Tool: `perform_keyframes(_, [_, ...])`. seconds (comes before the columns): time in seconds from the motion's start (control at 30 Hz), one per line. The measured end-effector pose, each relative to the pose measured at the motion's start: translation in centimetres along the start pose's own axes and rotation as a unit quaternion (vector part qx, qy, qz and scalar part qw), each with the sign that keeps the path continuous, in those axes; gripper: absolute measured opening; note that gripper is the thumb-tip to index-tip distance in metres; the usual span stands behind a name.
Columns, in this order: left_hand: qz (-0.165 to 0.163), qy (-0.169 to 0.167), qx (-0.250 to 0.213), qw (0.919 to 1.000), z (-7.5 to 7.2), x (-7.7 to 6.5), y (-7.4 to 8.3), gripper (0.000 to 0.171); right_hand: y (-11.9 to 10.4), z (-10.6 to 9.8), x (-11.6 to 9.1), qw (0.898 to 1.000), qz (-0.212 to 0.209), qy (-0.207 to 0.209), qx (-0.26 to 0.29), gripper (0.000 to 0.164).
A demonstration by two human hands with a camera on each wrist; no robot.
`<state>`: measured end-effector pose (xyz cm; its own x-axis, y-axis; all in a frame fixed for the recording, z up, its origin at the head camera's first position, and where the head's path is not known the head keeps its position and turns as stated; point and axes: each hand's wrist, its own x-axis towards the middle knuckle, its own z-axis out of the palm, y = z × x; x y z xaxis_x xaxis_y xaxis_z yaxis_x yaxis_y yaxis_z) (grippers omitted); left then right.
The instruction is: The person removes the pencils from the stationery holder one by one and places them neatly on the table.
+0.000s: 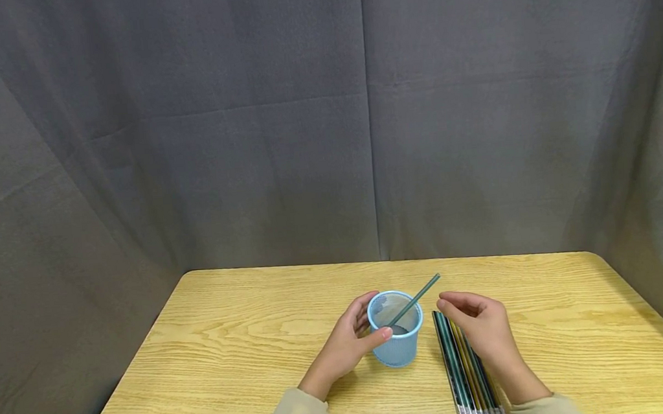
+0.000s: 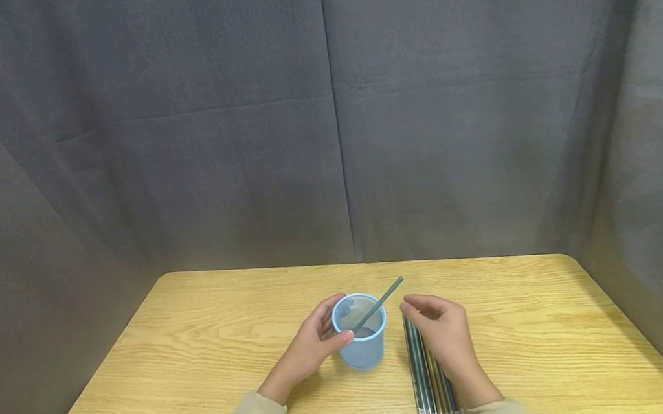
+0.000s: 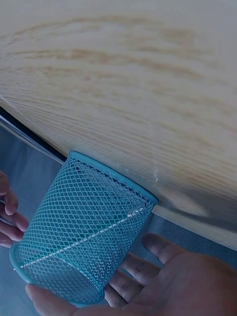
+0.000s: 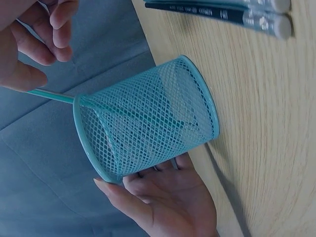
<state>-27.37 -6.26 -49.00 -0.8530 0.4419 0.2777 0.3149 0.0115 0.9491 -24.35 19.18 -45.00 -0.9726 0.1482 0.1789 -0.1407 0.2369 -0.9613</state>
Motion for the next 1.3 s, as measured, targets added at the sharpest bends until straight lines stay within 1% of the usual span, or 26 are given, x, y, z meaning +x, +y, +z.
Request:
perform_keyframes(0.13, [-0.001, -0.001, 0.0, 1.0, 0.0, -0.1, 0.1, 0.073, -0.1, 0.5, 0.1, 1.0, -0.008, 0.004, 0.005, 0.035])
perform_keyframes(0.3, [-0.002, 0.001, -0.002, 1.0, 0.0, -0.1, 0.1, 0.071, -0.1, 1.1, 0.1, 1.0, -0.017, 0.006, 0.012, 0.034])
perform_keyframes(0.57, [-0.004, 0.001, -0.004, 1.0, 0.1, -0.1, 0.1, 0.066, -0.2, 2.0, 0.2, 1.0, -0.002, -0.002, 0.013, 0.039])
perform_keyframes(0.77, [0.009, -0.006, -0.015, 0.9998, 0.1, 0.0, 0.1, 0.068, -0.3, 2.7, 0.3, 1.0, -0.002, -0.003, 0.019, 0.034])
perform_keyframes(0.9, [0.013, -0.013, -0.024, 0.9996, 0.0, 0.0, 0.1, 0.069, -0.5, 3.0, 0.3, 1.0, 0.001, -0.004, 0.016, 0.034])
perform_keyframes(1.07, [0.017, -0.01, -0.022, 0.9996, 0.0, 0.0, 0.0, 0.068, -0.6, 3.3, 0.2, 1.0, 0.002, -0.001, 0.012, 0.033])
perform_keyframes(1.3, [0.013, -0.008, -0.013, 0.9998, 0.0, 0.0, -0.2, 0.071, -0.7, 3.9, 0.2, 1.0, -0.01, -0.004, 0.014, 0.027])
